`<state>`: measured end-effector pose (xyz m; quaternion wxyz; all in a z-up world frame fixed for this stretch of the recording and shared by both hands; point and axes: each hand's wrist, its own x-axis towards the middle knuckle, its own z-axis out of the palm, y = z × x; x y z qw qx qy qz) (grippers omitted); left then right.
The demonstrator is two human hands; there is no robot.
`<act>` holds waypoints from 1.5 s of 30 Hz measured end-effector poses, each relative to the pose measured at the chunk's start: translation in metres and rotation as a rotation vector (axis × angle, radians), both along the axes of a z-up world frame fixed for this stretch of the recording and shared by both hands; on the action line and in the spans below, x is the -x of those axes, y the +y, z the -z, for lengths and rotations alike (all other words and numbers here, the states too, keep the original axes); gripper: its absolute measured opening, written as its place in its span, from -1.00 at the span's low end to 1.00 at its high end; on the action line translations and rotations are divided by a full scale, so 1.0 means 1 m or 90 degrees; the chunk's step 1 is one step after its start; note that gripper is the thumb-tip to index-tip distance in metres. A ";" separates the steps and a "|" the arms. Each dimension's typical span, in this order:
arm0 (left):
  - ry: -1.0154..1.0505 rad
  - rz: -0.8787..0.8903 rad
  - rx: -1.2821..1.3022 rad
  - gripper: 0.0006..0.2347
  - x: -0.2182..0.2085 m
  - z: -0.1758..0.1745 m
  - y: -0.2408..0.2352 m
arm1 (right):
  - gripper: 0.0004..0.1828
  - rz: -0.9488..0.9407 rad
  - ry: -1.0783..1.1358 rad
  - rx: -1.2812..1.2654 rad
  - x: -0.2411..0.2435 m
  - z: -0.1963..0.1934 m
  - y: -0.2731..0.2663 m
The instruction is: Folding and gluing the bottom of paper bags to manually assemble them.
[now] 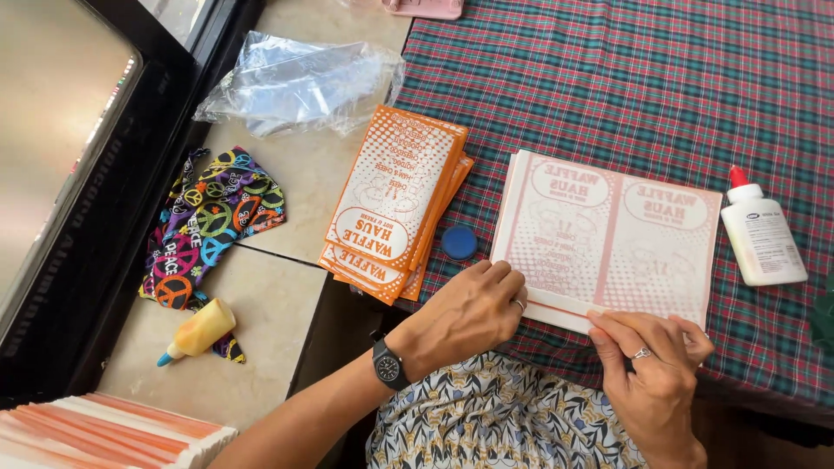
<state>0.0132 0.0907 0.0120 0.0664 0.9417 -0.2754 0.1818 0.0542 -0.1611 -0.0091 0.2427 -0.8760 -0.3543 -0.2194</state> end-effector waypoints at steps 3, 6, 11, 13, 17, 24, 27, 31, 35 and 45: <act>-0.023 0.016 -0.058 -0.81 -0.002 -0.009 -0.001 | -0.91 -0.013 0.003 0.011 -0.003 -0.006 0.002; -0.073 0.019 -0.139 -0.72 -0.003 -0.006 -0.006 | -0.85 -0.007 -0.021 0.091 -0.009 -0.016 0.004; -0.083 0.014 -0.118 -0.72 -0.005 0.000 -0.010 | -0.74 -0.023 -0.008 0.117 -0.015 -0.031 0.024; -0.090 0.017 -0.084 -0.71 -0.008 0.000 -0.007 | -0.68 -0.059 0.000 0.095 -0.019 -0.035 0.036; -0.090 0.029 -0.054 -0.72 -0.009 -0.002 -0.003 | -0.79 -0.152 -0.026 0.092 -0.021 -0.037 0.052; -0.033 0.045 0.130 -0.87 -0.013 -0.016 0.007 | -0.93 -0.152 -0.076 0.142 -0.024 -0.043 0.060; 0.064 0.003 0.251 -0.57 -0.014 -0.029 0.018 | -0.88 -0.154 -0.081 0.085 -0.030 -0.052 0.051; 0.027 0.007 0.276 -0.69 -0.016 -0.022 0.040 | -0.93 -0.211 -0.086 0.030 -0.032 -0.056 0.028; -0.013 0.117 0.350 -0.87 -0.015 -0.024 0.034 | -0.90 -0.279 -0.107 -0.067 -0.046 -0.041 0.002; -0.137 0.060 0.073 -0.88 -0.012 -0.017 -0.043 | -0.74 -0.191 -0.046 -0.037 -0.044 -0.037 -0.032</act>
